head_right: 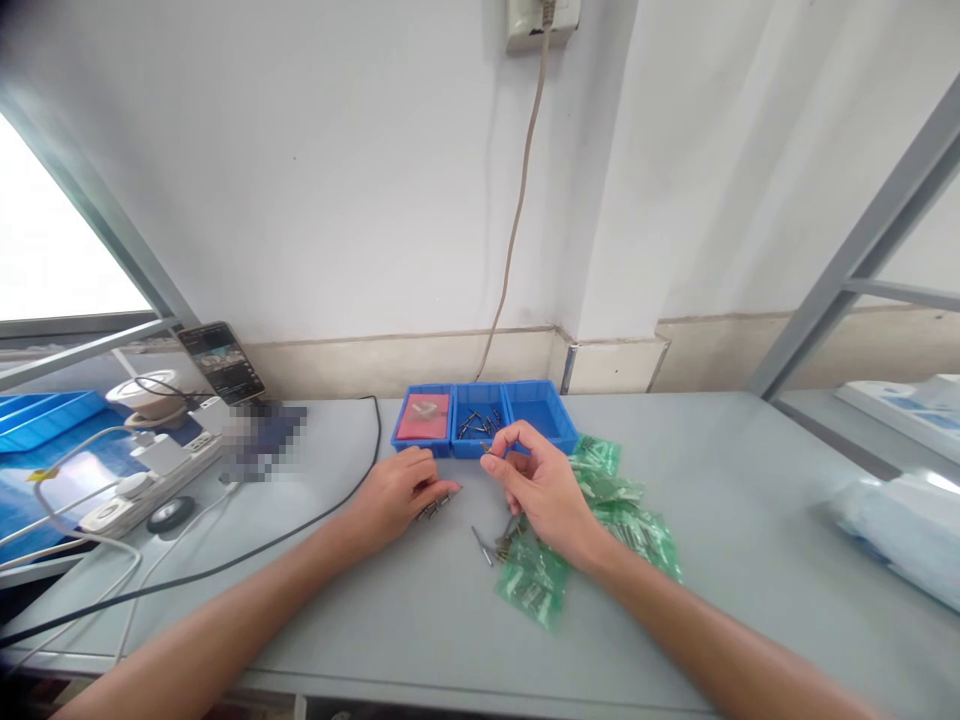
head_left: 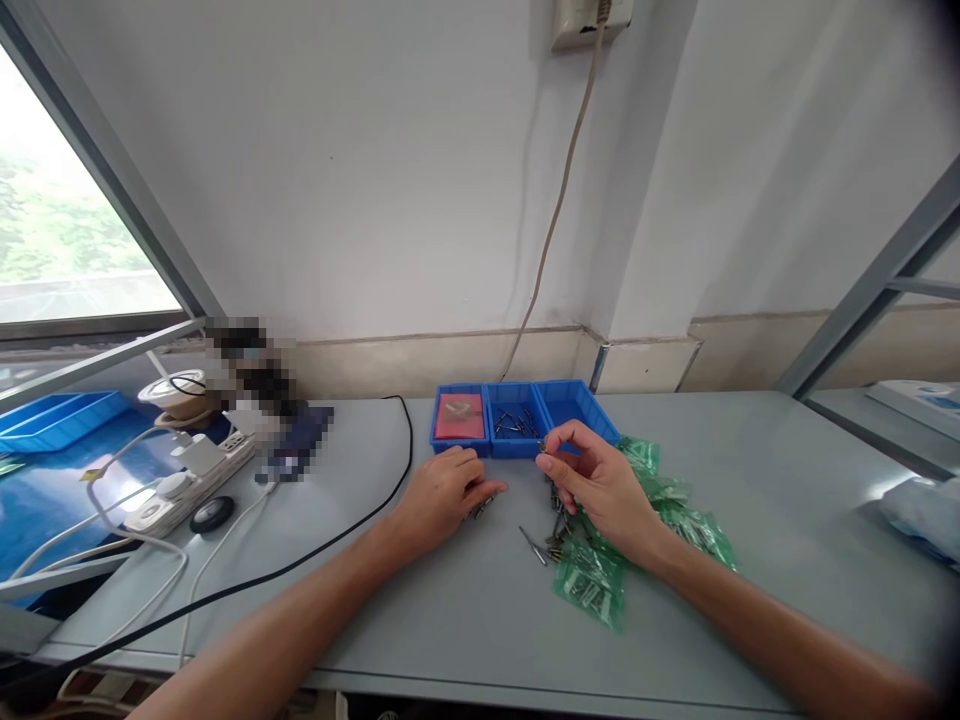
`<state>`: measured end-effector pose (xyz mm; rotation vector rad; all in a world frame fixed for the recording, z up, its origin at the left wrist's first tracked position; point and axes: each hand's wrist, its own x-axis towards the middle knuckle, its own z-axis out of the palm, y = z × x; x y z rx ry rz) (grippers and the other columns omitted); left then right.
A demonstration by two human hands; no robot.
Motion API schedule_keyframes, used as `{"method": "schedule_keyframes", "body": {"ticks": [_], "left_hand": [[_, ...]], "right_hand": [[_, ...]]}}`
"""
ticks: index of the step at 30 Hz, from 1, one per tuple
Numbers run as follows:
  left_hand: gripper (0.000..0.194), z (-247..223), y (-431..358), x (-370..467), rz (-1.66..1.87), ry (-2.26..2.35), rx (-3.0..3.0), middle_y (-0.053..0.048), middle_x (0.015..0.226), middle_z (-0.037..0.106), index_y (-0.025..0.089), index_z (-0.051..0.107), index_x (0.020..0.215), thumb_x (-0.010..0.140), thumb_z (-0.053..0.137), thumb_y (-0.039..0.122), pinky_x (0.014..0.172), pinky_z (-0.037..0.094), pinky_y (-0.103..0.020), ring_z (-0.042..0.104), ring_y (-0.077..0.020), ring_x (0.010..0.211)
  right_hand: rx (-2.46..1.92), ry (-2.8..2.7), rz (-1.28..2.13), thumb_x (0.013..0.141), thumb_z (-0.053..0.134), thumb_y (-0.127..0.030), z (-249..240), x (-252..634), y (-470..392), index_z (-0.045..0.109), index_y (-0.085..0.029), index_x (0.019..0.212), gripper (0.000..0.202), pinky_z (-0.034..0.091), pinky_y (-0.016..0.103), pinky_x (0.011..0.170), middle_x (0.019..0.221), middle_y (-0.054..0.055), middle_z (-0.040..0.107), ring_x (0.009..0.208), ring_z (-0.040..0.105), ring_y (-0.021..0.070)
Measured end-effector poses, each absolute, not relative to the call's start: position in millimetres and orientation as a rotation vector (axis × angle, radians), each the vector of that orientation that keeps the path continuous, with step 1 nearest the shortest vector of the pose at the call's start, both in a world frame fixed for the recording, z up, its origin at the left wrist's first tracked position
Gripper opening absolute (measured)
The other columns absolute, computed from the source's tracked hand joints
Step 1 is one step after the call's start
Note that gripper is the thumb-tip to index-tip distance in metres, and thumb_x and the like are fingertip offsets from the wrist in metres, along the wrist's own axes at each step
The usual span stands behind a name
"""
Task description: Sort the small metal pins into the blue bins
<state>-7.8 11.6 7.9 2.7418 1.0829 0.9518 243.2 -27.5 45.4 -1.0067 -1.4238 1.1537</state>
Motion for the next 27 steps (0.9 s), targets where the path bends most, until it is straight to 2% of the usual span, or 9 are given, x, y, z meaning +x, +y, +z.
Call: {"method": "schedule_keyframes", "body": {"ticks": [7,12,16,22,27], "left_hand": [[0.055,8.5,10.8,-7.6,0.952,1.065,2.760,0.000,0.073,0.055,0.019,0.053,0.071,0.110,0.050,0.058,0.066,0.036,-0.030,0.049,-0.0164,0.072],[0.056,7.2,11.5,-7.3,0.956,1.074,2.761,0.000,0.073,0.055,0.019,0.052,0.071,0.111,0.049,0.057,0.066,0.035,-0.031,0.049,-0.0167,0.072],[0.056,7.3,11.4,-7.0,0.943,1.072,2.753,0.000,0.073,0.054,0.019,0.050,0.070,0.111,0.049,0.058,0.066,0.034,-0.031,0.047,-0.0163,0.071],[0.056,8.7,10.8,-6.6,0.939,1.079,2.747,0.001,0.073,0.054,0.019,0.050,0.070,0.110,0.049,0.058,0.066,0.034,-0.031,0.047,-0.0162,0.071],[0.055,7.7,10.3,-7.4,0.922,1.101,2.774,0.000,0.073,0.054,0.019,0.051,0.070,0.111,0.051,0.055,0.066,0.034,-0.031,0.048,-0.0165,0.071]], "right_hand": [[-1.026,-1.404,1.113,0.092,0.079,-0.059,47.5,242.9,-27.2,0.060,-0.025,0.094,0.039,0.042,0.025,0.046,0.069,-0.007,0.052,0.049,0.045,0.0097],[-1.034,-1.401,1.107,0.096,0.074,-0.061,43.8,243.6,-25.5,0.064,-0.025,0.097,0.038,0.042,0.025,0.046,0.062,-0.007,0.048,0.049,0.045,0.0112],[-1.015,-1.373,1.128,0.098,0.070,-0.063,41.9,242.8,-25.0,0.067,-0.023,0.100,0.040,0.040,0.025,0.044,0.077,-0.003,0.060,0.048,0.045,0.0089],[-0.972,-1.383,1.118,0.101,0.066,-0.062,43.7,242.3,-24.8,0.067,-0.024,0.102,0.038,0.041,0.025,0.044,0.086,-0.001,0.062,0.047,0.046,0.0077],[-1.053,-1.481,0.947,0.103,0.064,-0.059,39.1,243.8,-27.4,0.066,-0.027,0.107,0.033,0.044,0.028,0.049,0.093,0.002,0.068,0.052,0.049,0.0113]]}}
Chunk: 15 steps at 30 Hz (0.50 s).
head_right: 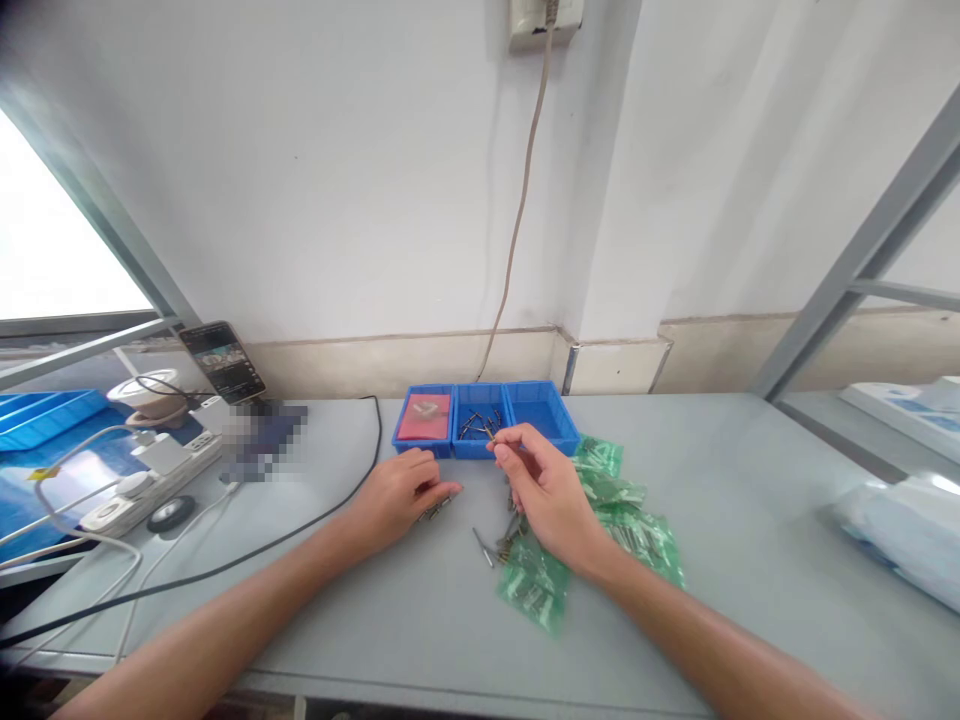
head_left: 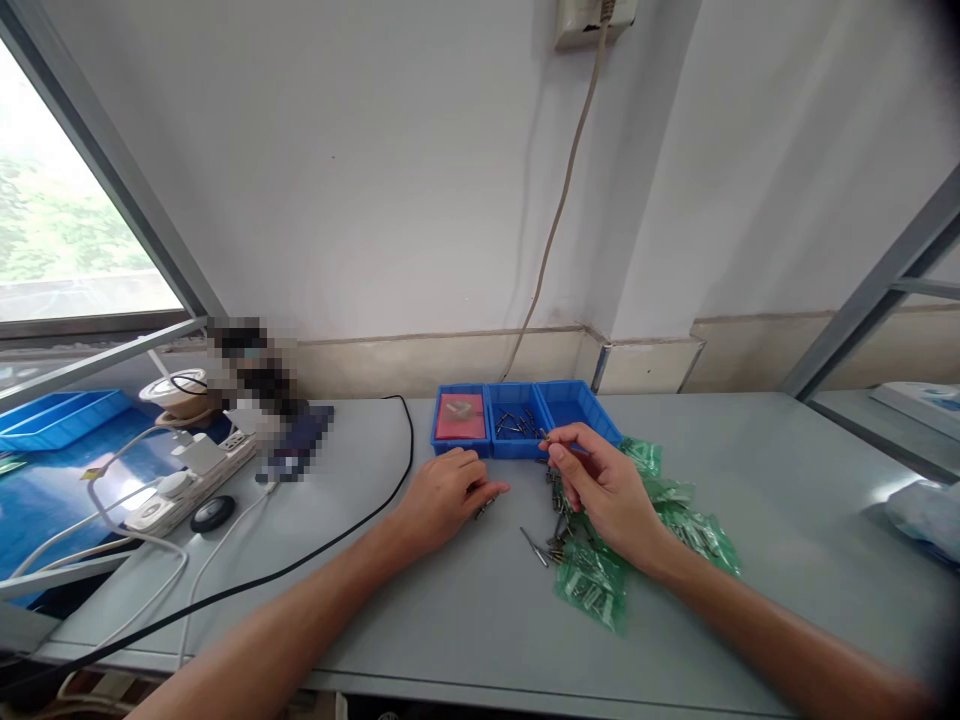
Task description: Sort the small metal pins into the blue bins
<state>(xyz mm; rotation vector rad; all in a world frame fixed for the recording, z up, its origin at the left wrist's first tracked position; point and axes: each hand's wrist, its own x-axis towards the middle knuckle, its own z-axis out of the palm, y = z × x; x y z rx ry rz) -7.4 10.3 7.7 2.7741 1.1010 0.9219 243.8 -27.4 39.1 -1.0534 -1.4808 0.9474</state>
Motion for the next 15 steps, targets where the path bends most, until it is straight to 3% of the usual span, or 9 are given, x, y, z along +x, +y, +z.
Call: {"method": "schedule_keyframes", "body": {"ticks": [6,15], "left_hand": [[0.054,6.2,11.0,-7.1,0.912,1.115,2.795,0.000,0.072,0.054,0.019,0.049,0.069,0.113,0.051,0.050,0.065,0.034,-0.031,0.048,-0.0168,0.071],[0.050,5.4,10.9,-7.1,0.911,1.122,2.796,0.000,0.072,0.054,0.020,0.049,0.069,0.112,0.055,0.046,0.065,0.034,-0.031,0.048,-0.0167,0.071]], "right_hand": [[-1.071,-1.586,0.793,0.104,0.066,-0.052,38.4,243.7,-31.1,0.066,-0.028,0.102,0.024,0.045,0.030,0.055,0.083,0.000,0.060,0.060,0.050,0.0156],[-1.055,-1.444,0.983,0.095,0.075,-0.057,45.1,243.3,-25.7,0.061,-0.027,0.095,0.033,0.044,0.029,0.050,0.072,-0.004,0.054,0.054,0.050,0.0141]]}}
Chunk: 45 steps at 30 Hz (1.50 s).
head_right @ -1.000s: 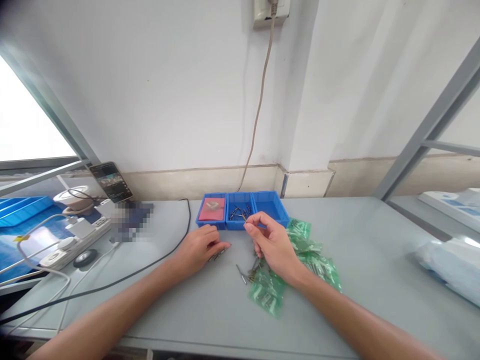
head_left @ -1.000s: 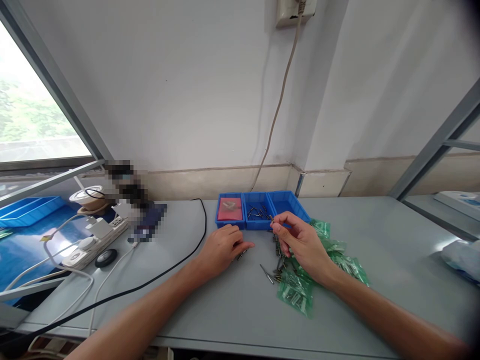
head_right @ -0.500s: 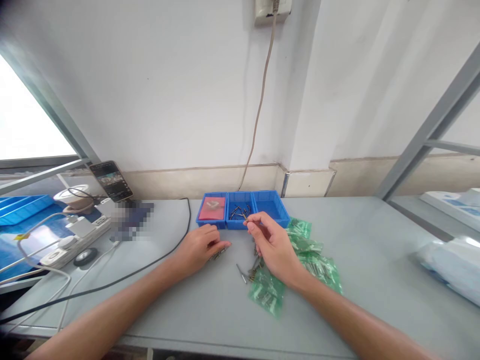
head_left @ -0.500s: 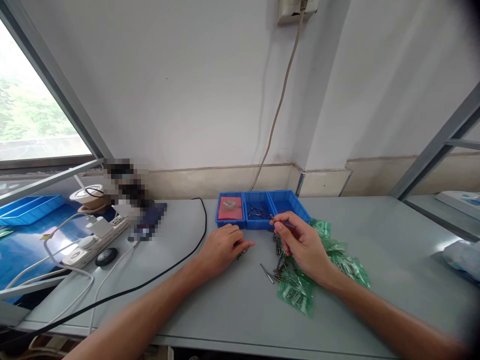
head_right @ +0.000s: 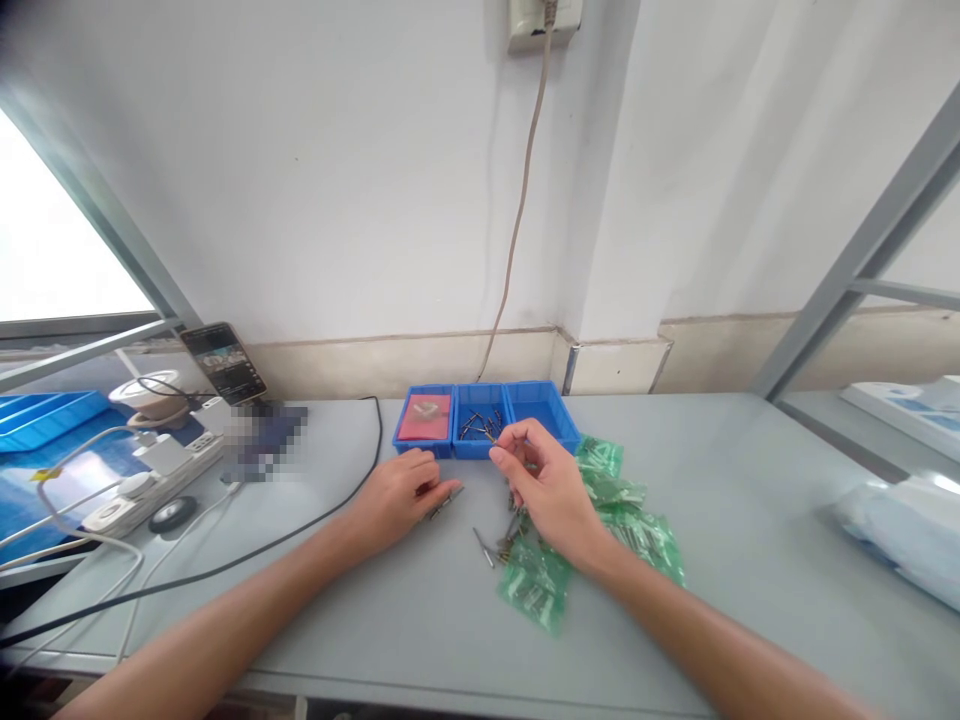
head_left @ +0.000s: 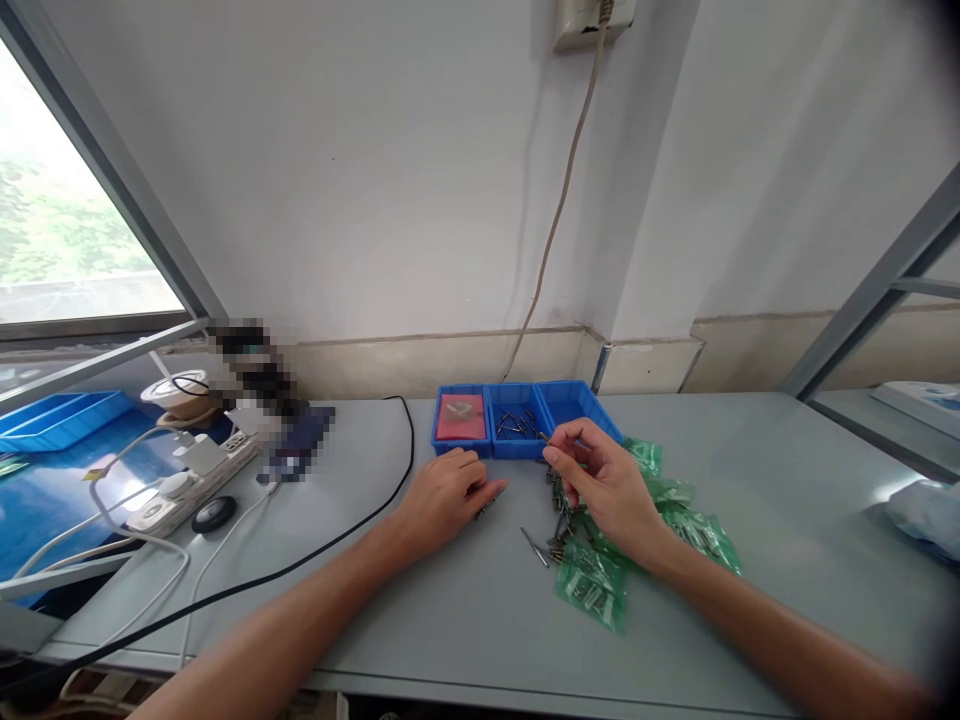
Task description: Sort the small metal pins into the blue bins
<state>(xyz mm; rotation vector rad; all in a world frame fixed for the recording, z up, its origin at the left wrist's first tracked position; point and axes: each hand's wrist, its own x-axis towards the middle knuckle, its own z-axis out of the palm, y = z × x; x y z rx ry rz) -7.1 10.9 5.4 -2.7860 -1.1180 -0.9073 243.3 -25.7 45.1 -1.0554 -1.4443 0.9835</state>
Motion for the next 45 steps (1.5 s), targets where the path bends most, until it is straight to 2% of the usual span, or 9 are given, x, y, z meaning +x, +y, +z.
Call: {"method": "schedule_keyframes", "body": {"ticks": [11,26,32,40,45], "left_hand": [[0.051,7.6,10.1,-5.9,-0.914,-1.108,-2.754,0.000,0.071,0.053,0.020,0.051,0.069,0.113,0.052,0.045,0.065,0.036,-0.032,0.049,-0.0168,0.071],[0.050,6.3,10.8,-6.2,-0.915,-1.115,-2.765,0.000,0.072,0.053,0.020,0.048,0.069,0.113,0.053,0.043,0.066,0.034,-0.032,0.048,-0.0169,0.071],[0.051,8.3,10.0,-6.0,-0.915,-1.122,-2.751,-0.001,0.071,0.053,0.019,0.051,0.069,0.114,0.051,0.044,0.066,0.034,-0.031,0.049,-0.0170,0.070],[0.050,6.2,10.7,-6.8,-0.903,-1.132,-2.761,0.000,0.072,0.052,0.020,0.048,0.070,0.113,0.051,0.044,0.067,0.033,-0.032,0.048,-0.0172,0.071],[0.050,7.3,10.5,-6.3,-0.921,-1.119,-2.766,0.000,0.073,0.053,0.020,0.048,0.069,0.114,0.051,0.043,0.067,0.033,-0.032,0.048,-0.0169,0.071]], "right_hand": [[-1.050,-1.385,1.020,0.093,0.074,-0.065,42.1,245.8,-21.8,0.063,-0.027,0.097,0.040,0.045,0.030,0.051,0.067,-0.005,0.053,0.053,0.050,0.0148],[-1.087,-1.390,1.025,0.096,0.073,-0.061,42.2,246.4,-20.6,0.066,-0.027,0.099,0.035,0.043,0.029,0.052,0.066,-0.005,0.054,0.053,0.050,0.0146],[-1.100,-1.394,1.009,0.092,0.077,-0.062,48.4,245.2,-23.5,0.066,-0.025,0.095,0.039,0.043,0.029,0.051,0.070,-0.004,0.056,0.051,0.049,0.0124],[-1.063,-1.369,1.063,0.087,0.085,-0.055,51.1,243.8,-24.9,0.068,-0.024,0.092,0.036,0.042,0.025,0.049,0.070,-0.006,0.053,0.053,0.049,0.0111],[-1.057,-1.403,1.037,0.093,0.080,-0.055,49.5,245.0,-24.9,0.069,-0.024,0.095,0.033,0.043,0.025,0.050,0.072,-0.005,0.058,0.052,0.050,0.0102]]}}
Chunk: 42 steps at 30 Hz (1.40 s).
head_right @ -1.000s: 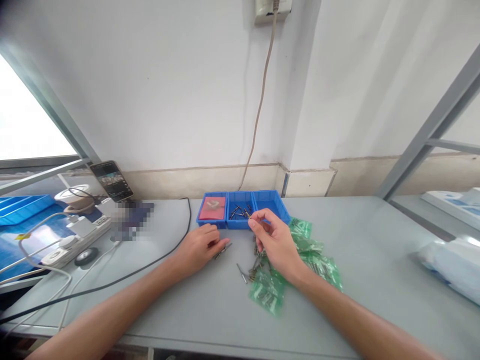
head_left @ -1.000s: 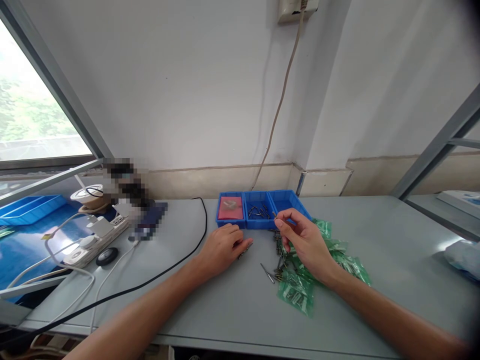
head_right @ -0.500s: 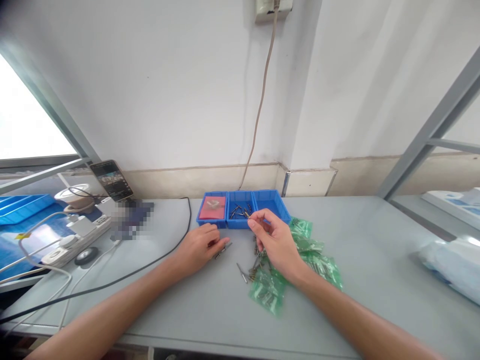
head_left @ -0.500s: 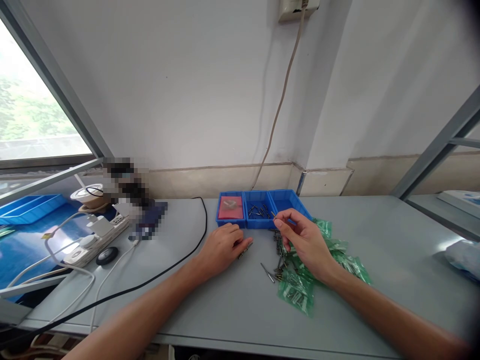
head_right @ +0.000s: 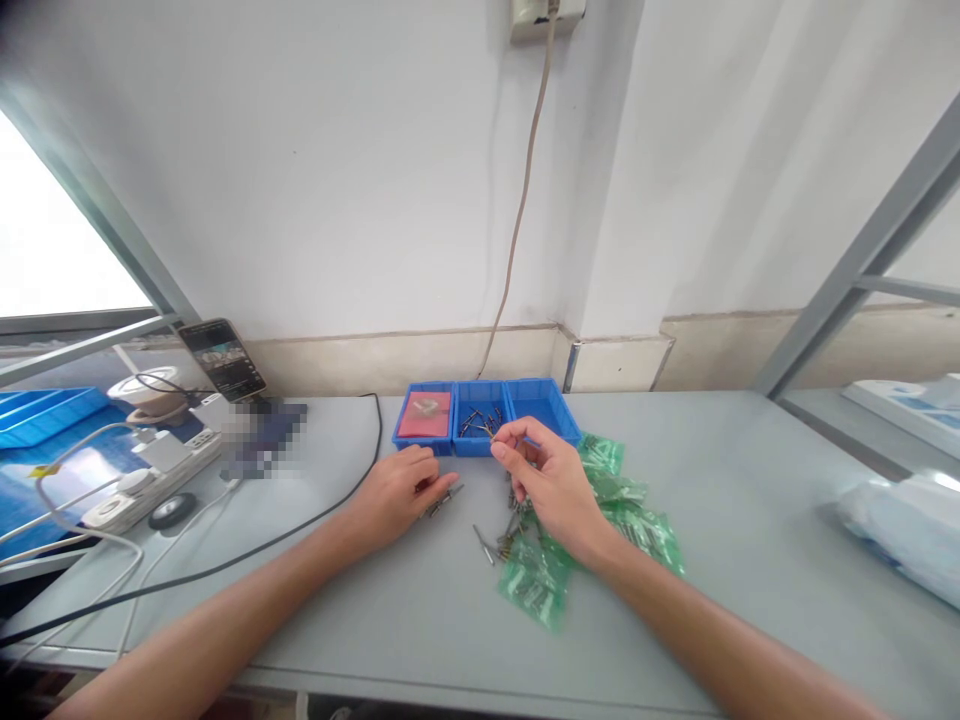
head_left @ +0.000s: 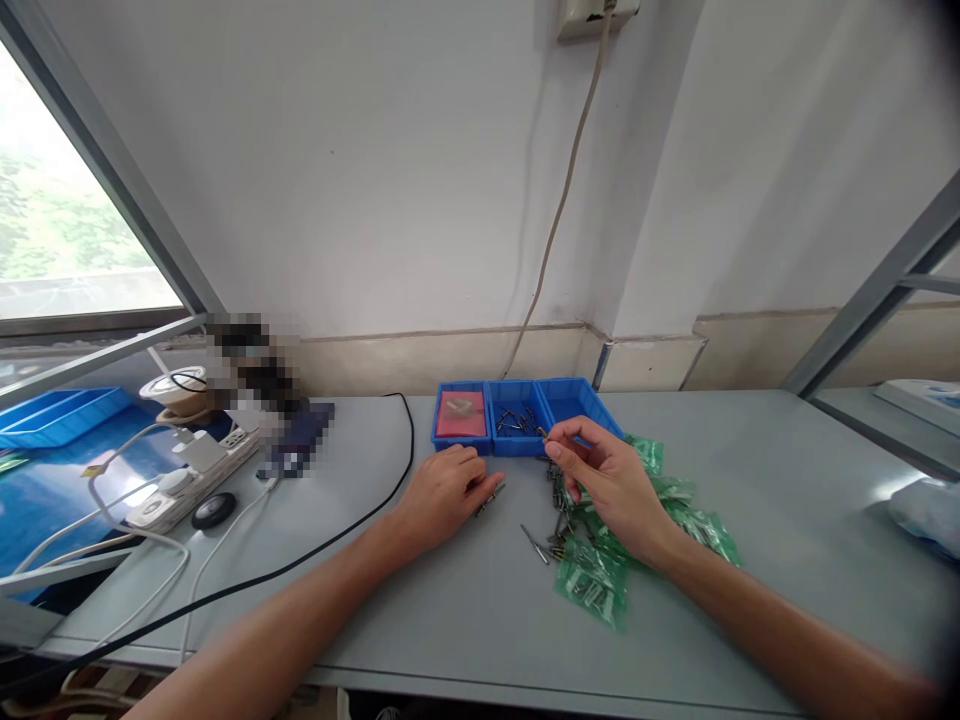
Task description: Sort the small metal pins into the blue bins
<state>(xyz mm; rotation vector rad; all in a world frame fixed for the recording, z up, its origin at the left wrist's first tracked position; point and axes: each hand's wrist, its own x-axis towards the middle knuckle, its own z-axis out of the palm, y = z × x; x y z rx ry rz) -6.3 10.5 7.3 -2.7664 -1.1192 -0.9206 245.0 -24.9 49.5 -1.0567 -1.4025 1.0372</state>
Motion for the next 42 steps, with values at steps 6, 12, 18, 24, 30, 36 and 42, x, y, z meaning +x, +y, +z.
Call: {"method": "schedule_keyframes", "body": {"ticks": [6,12,18,24,30,36,42], "left_hand": [[0.051,8.1,10.7,-6.2,-0.911,-1.126,-2.765,0.000,0.072,0.053,0.020,0.049,0.069,0.114,0.049,0.044,0.067,0.033,-0.032,0.048,-0.0172,0.070],[0.050,7.6,11.1,-6.1,-0.896,-1.129,-2.750,0.000,0.076,0.056,0.020,0.051,0.074,0.117,0.040,0.044,0.071,0.038,-0.031,0.052,-0.0174,0.074],[0.050,8.1,11.4,-5.8,-0.870,-1.142,-2.757,-0.001,0.078,0.057,0.020,0.051,0.076,0.117,0.040,0.046,0.071,0.038,-0.031,0.053,-0.0175,0.075],[0.050,9.5,10.2,-5.6,-0.871,-1.148,-2.759,0.000,0.075,0.054,0.020,0.049,0.073,0.117,0.042,0.042,0.070,0.037,-0.031,0.050,-0.0172,0.072],[0.048,10.2,8.6,-5.8,-0.862,-1.172,-2.768,0.000,0.074,0.054,0.020,0.049,0.072,0.116,0.045,0.039,0.069,0.036,-0.031,0.050,-0.0170,0.072],[0.049,10.3,8.9,-5.6,-0.847,-1.149,-2.772,0.000,0.072,0.055,0.020,0.050,0.070,0.115,0.045,0.037,0.068,0.036,-0.032,0.049,-0.0174,0.071],[0.053,11.9,8.5,-5.2,-0.843,-1.149,-2.778,-0.001,0.071,0.056,0.020,0.051,0.069,0.117,0.042,0.041,0.069,0.037,-0.031,0.051,-0.0173,0.070]], "right_hand": [[-1.025,-1.363,1.048,0.094,0.076,-0.060,44.4,245.4,-22.7,0.072,-0.023,0.102,0.038,0.046,0.025,0.048,0.083,0.001,0.066,0.054,0.050,0.0103],[-1.017,-1.359,1.045,0.094,0.076,-0.061,45.5,244.0,-22.7,0.074,-0.022,0.102,0.039,0.049,0.025,0.047,0.094,0.005,0.070,0.056,0.051,0.0103],[-1.020,-1.370,1.056,0.096,0.074,-0.060,45.4,244.4,-23.1,0.073,-0.022,0.100,0.038,0.048,0.024,0.048,0.092,0.004,0.069,0.056,0.051,0.0101],[-1.052,-1.427,0.970,0.099,0.071,-0.057,41.5,245.8,-22.3,0.072,-0.025,0.104,0.033,0.048,0.026,0.049,0.094,0.003,0.068,0.058,0.053,0.0119],[-1.043,-1.515,0.826,0.098,0.075,-0.051,44.2,243.5,-26.0,0.074,-0.025,0.096,0.026,0.048,0.027,0.050,0.090,0.003,0.062,0.067,0.054,0.0156],[-1.057,-1.501,0.836,0.095,0.078,-0.050,45.7,242.9,-27.3,0.074,-0.026,0.096,0.024,0.049,0.028,0.052,0.088,0.004,0.061,0.072,0.054,0.0188],[-1.080,-1.487,0.855,0.096,0.076,-0.052,47.8,243.7,-26.9,0.072,-0.026,0.096,0.026,0.045,0.029,0.051,0.080,0.000,0.059,0.060,0.051,0.0157]]}}
